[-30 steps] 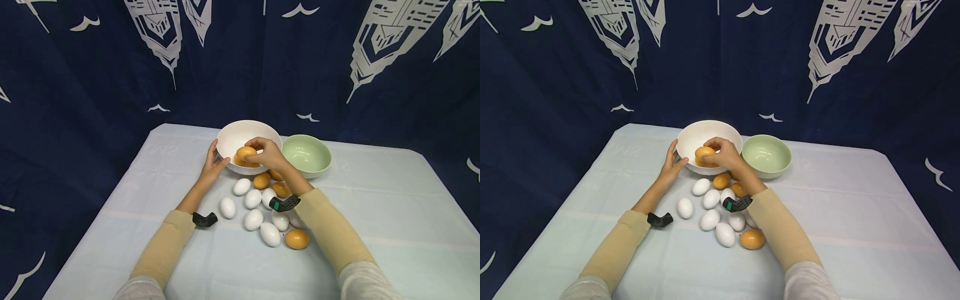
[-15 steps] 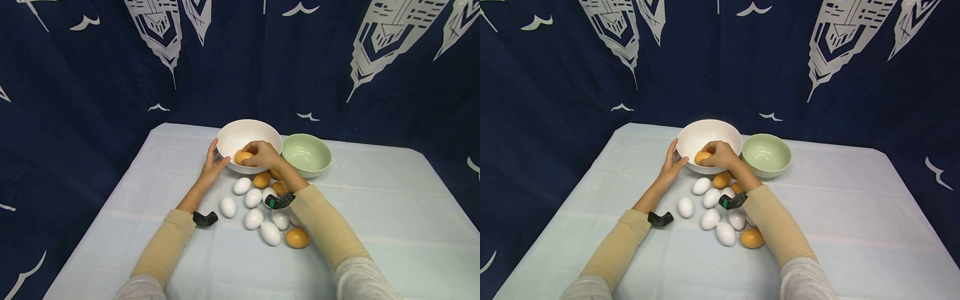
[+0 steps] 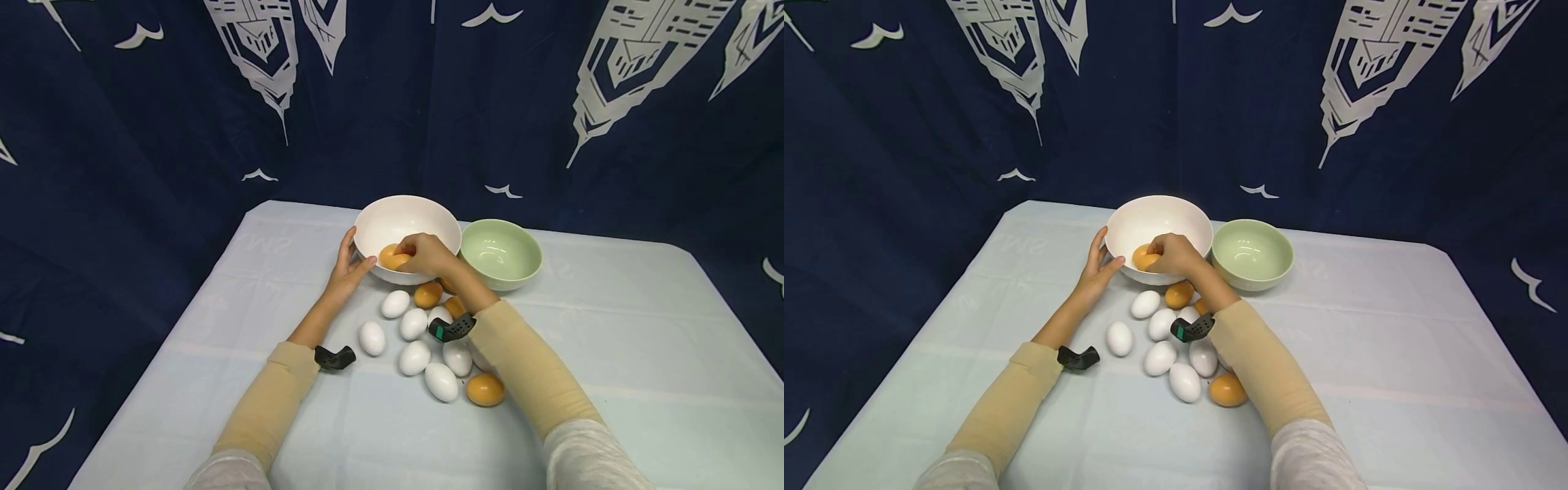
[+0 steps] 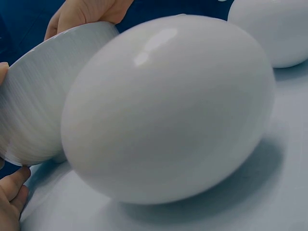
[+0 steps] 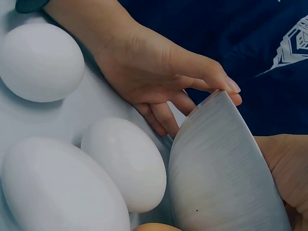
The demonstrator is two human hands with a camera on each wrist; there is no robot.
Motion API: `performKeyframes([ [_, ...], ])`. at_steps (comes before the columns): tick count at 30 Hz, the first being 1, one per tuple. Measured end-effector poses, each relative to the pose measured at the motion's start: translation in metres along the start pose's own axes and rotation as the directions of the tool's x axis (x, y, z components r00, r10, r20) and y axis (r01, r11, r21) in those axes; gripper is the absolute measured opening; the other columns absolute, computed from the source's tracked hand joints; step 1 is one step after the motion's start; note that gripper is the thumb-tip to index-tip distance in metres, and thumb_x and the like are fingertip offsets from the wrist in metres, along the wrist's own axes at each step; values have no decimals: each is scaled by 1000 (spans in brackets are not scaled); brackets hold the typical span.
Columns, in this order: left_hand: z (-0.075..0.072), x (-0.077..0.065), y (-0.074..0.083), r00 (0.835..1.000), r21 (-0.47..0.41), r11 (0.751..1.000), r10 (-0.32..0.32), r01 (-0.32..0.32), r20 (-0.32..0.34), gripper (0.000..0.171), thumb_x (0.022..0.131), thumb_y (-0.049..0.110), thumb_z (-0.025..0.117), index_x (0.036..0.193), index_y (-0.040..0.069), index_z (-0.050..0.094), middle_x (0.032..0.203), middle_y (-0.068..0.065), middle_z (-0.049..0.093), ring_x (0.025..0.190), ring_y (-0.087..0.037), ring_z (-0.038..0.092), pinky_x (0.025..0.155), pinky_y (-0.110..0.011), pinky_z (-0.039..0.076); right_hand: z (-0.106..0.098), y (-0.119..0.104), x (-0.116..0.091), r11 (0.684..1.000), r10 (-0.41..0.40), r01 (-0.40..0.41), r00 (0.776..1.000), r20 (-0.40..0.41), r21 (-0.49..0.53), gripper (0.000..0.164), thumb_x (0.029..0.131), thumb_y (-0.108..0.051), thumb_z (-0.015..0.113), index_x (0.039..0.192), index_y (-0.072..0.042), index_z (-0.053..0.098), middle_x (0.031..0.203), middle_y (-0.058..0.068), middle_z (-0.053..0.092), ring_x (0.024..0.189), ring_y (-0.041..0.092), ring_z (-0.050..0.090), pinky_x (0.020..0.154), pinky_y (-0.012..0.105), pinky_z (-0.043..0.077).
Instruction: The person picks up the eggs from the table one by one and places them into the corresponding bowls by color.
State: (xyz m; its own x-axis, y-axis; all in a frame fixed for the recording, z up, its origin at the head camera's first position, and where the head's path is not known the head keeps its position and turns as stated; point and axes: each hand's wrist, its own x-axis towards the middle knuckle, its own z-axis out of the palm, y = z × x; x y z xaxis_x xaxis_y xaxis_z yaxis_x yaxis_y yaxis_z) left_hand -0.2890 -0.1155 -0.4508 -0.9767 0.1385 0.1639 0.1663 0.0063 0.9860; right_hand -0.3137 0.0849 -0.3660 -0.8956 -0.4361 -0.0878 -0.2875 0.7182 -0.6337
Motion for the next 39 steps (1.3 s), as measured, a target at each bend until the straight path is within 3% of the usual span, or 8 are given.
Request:
performKeyframes([
  [5,0,-4,10,1000,-12,1000,5,-5,14,79,98,15,59,157,24,8,160,-19,5,139,-45,27,110,-46,33,1,-2,3,999,22,-22,1000,19,-34,31,81,-11,75,111,-1,69,110,13,67,104,26,57,97,37,45],
  [9,0,-4,9,1000,-17,1000,10,-10,8,78,98,13,59,157,22,9,160,-20,6,139,-46,28,110,-47,33,1,-3,4,998,41,-39,998,39,-49,32,82,-12,74,112,-2,69,111,13,67,106,27,58,98,38,44],
  [11,0,-1,0,1000,-6,1000,19,-19,-5,78,98,15,59,157,26,10,160,-19,7,138,-45,29,109,-47,34,0,-3,4,997,52,-49,997,49,-53,31,83,-13,75,111,-2,69,111,13,67,107,27,57,98,38,44],
  [26,-2,-1,0,1000,-4,1000,11,-11,9,77,99,18,58,157,28,8,161,-17,5,140,-44,26,110,-46,33,2,-4,4,995,86,-84,995,43,-50,31,82,-14,76,111,-3,68,111,13,65,106,27,57,97,37,45],
  [34,-1,-1,0,1000,-21,1000,21,-21,5,76,99,14,58,157,27,10,161,-17,7,140,-43,28,110,-43,34,6,-1,2,999,22,-25,996,-85,-32,37,81,-11,77,114,0,65,111,14,65,105,28,57,97,36,46],
  [39,-1,0,-1,1000,-19,1000,20,-20,9,77,99,16,59,157,28,10,160,-18,7,139,-43,29,110,-43,34,7,4,-4,990,-26,54,977,-213,129,37,82,-7,75,116,2,64,114,17,64,109,30,57,99,38,45],
])
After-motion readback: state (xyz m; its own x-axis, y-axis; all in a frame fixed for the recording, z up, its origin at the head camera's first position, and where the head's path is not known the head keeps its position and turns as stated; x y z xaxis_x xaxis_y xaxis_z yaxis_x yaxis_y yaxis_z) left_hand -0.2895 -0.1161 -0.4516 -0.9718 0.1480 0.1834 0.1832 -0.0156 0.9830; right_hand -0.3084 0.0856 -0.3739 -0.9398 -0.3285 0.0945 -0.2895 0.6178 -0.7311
